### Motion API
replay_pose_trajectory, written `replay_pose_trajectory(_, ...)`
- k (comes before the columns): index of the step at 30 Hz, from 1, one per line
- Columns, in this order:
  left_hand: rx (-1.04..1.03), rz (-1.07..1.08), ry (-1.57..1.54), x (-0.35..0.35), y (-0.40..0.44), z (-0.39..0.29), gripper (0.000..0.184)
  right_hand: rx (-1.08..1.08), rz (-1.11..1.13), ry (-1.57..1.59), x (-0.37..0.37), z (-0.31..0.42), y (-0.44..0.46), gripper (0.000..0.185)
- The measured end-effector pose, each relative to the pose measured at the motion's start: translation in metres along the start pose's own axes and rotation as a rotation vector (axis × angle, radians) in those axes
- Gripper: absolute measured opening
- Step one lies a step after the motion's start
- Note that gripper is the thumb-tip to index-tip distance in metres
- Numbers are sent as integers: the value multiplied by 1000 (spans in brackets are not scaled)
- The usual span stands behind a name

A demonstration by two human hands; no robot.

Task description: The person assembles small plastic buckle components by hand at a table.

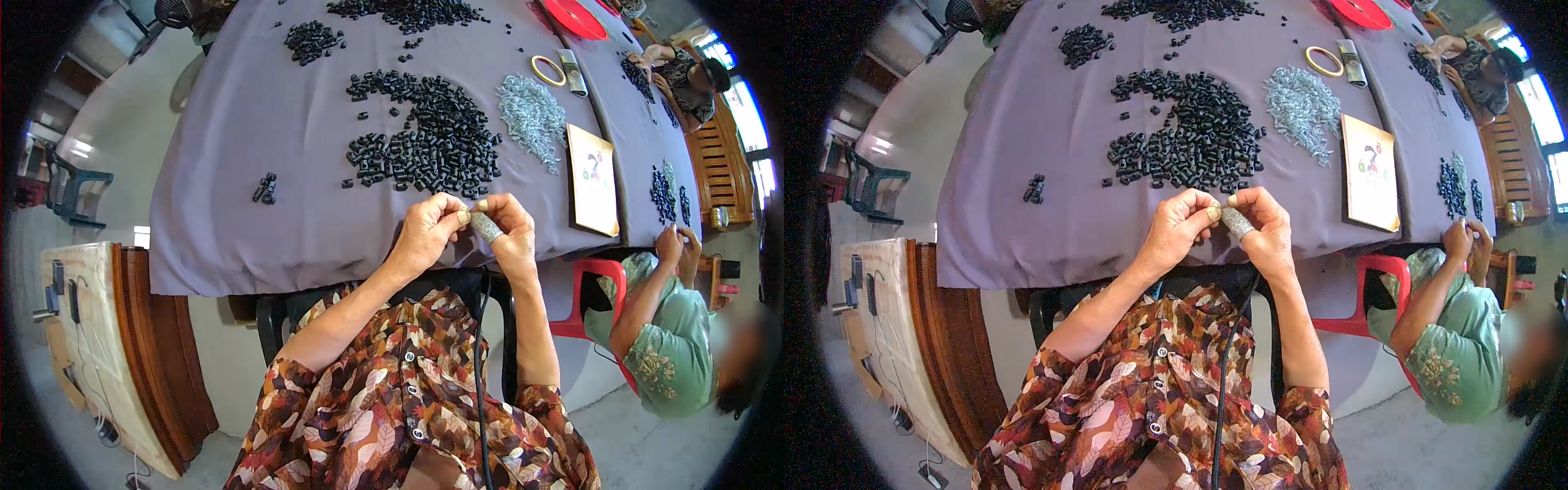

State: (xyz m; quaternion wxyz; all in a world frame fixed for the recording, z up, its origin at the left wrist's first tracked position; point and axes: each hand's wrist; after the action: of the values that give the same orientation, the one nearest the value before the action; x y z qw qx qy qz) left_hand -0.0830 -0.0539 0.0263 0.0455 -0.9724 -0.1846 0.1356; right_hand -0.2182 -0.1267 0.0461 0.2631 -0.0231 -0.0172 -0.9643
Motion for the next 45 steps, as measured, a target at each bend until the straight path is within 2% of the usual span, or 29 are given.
replay_pose_trajectory(3,0,23,27,0,1,-1,11,32,-19,83,-3,-4,0,17)
replay_pose_trajectory(5,13,48,68,1,2,-2,13,-33,-13,150,2,-13,2,16)
replay_pose_trajectory(10,-127,68,327,-1,2,1,14,-259,52,370,9,-12,4,14)
replay_pose_trajectory(14,-268,73,578,0,6,0,15,-110,10,70,9,-5,0,13)
replay_pose_trajectory(16,-202,106,528,0,9,-1,15,-29,-1,-2,9,-1,-1,13)
replay_pose_trajectory(19,-151,153,503,2,9,-5,16,-15,-16,-68,10,-5,-3,12)
replay_pose_trajectory(22,-58,204,324,5,8,-5,15,-233,37,322,13,-4,0,10)
replay_pose_trajectory(28,40,260,149,8,8,0,13,-318,162,450,18,-8,3,12)
replay_pose_trajectory(34,98,303,53,11,9,1,11,-280,158,607,17,-11,0,16)
replay_pose_trajectory(45,77,230,41,9,10,4,7,-189,8,399,9,-13,-7,17)
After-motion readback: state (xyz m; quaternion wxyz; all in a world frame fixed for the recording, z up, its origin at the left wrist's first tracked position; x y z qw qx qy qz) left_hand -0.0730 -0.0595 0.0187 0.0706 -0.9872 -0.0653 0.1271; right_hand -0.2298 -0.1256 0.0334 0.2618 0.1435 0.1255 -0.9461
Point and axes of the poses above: each hand's wrist, its own y-axis towards the middle knuckle, its own x-axis out of the back of the hand, z = x × y, and after that the axes turned 5 degrees about -z, right-handed
